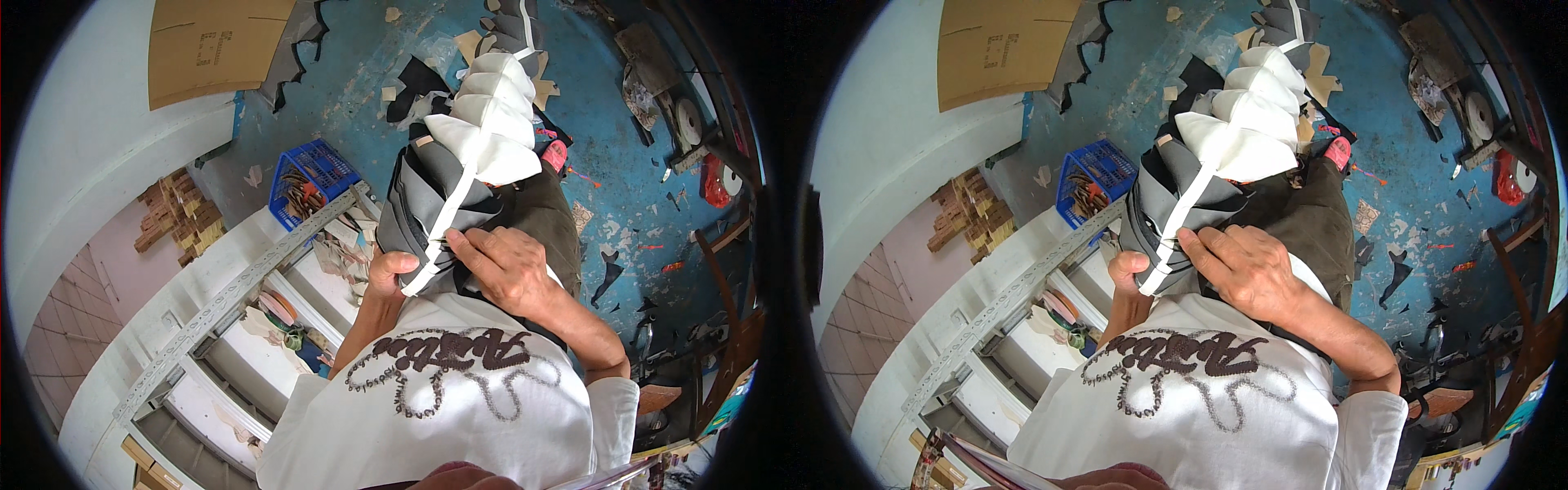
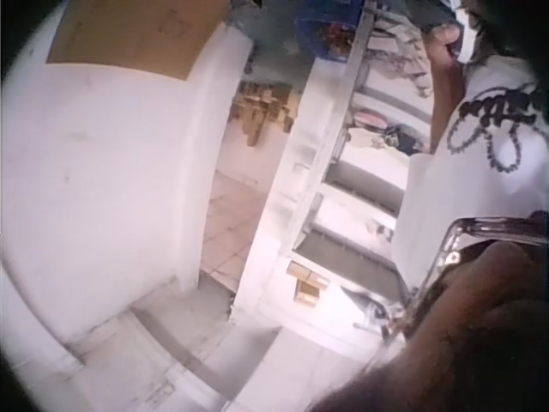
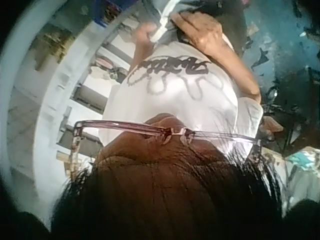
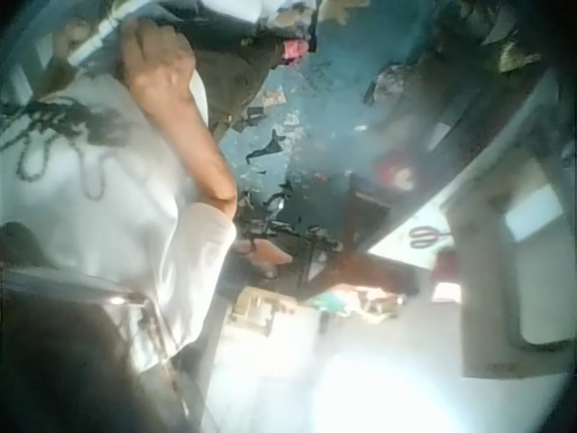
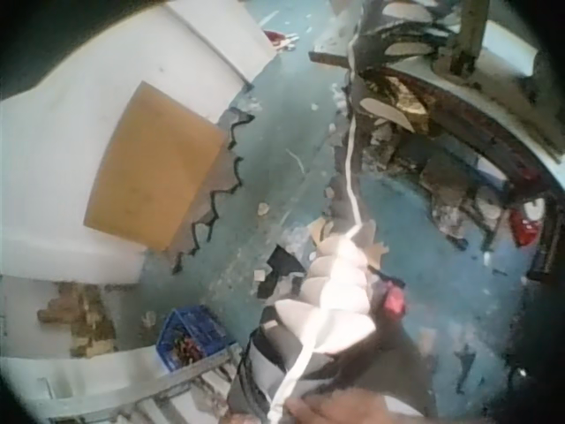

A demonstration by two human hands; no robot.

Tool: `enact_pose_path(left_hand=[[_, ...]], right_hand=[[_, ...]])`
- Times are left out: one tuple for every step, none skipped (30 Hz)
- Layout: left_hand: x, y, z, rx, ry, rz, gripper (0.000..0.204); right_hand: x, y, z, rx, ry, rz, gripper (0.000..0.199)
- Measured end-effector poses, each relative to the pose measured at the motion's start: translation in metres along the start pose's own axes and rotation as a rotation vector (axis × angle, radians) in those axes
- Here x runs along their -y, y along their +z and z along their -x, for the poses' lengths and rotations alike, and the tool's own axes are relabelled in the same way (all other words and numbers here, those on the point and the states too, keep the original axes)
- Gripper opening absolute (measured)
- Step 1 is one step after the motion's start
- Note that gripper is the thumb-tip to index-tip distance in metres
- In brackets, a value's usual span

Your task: The recorder is inspecting and organizing various components of athletic shoes in a workshop environment.

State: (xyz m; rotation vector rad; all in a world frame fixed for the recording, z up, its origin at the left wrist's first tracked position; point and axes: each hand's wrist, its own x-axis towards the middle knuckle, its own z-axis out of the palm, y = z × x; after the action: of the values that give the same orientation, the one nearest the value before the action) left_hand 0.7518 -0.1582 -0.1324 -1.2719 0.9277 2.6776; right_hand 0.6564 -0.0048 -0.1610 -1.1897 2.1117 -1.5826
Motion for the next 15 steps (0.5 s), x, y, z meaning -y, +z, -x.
enact_pose_path(left_hand=[[0.000,-0.001,0.000,-0.010,-0.019,-0.030,0.065],[0.000,-0.003,-0.001,-0.011,-0.021,-0.030,0.065],[0.001,-0.004,-0.001,-0.005,-0.009,-0.053,0.064],[0.001,-0.005,-0.002,-0.019,-0.004,-0.087,0.064],[0.001,-0.005,-0.002,0.000,0.003,-0.077,0.064],[0.002,-0.006,-0.001,0.001,0.021,-0.067,0.063],[0.002,-0.006,-0.001,-0.018,0.033,-0.057,0.062],[0.003,-0.006,0.000,0.005,0.040,-0.056,0.062],[0.003,-0.006,0.001,0.004,0.001,-0.022,0.061],[0.003,-0.006,0.001,0.003,-0.037,0.012,0.059],[0.003,-0.006,0.001,0.004,-0.036,0.012,0.059],[0.003,-0.006,0.002,-0.029,0.005,-0.063,0.058],[0.003,-0.006,0.002,-0.070,0.041,-0.146,0.057],[0.002,-0.006,0.003,-0.062,0.044,-0.137,0.057],[0.000,-0.007,0.003,-0.074,0.031,-0.204,0.056]], right_hand=[[0.002,0.001,0.001,0.000,0.002,0.000,0.040],[0.003,0.002,0.002,-0.006,0.038,0.000,0.039],[0.004,0.004,0.003,-0.012,0.074,0.001,0.039],[0.004,0.006,0.003,-0.012,0.074,0.001,0.039],[0.005,0.009,0.003,-0.059,0.086,-0.036,0.039],[0.006,0.011,0.003,-0.103,0.122,-0.066,0.038],[0.007,0.012,0.002,-0.106,0.097,-0.072,0.038],[0.009,0.013,0.002,-0.122,0.097,-0.023,0.039],[0.010,0.013,0.002,-0.138,0.096,0.025,0.039],[0.011,0.011,0.002,-0.138,0.094,0.026,0.039],[0.011,0.009,0.002,-0.114,0.066,0.099,0.040],[0.012,0.007,0.001,-0.088,0.056,0.180,0.040],[0.013,0.005,0.001,-0.088,0.040,0.171,0.040],[0.014,0.004,0.000,-0.052,0.000,0.251,0.040],[0.014,0.002,-0.001,0.009,-0.027,0.339,0.040]])
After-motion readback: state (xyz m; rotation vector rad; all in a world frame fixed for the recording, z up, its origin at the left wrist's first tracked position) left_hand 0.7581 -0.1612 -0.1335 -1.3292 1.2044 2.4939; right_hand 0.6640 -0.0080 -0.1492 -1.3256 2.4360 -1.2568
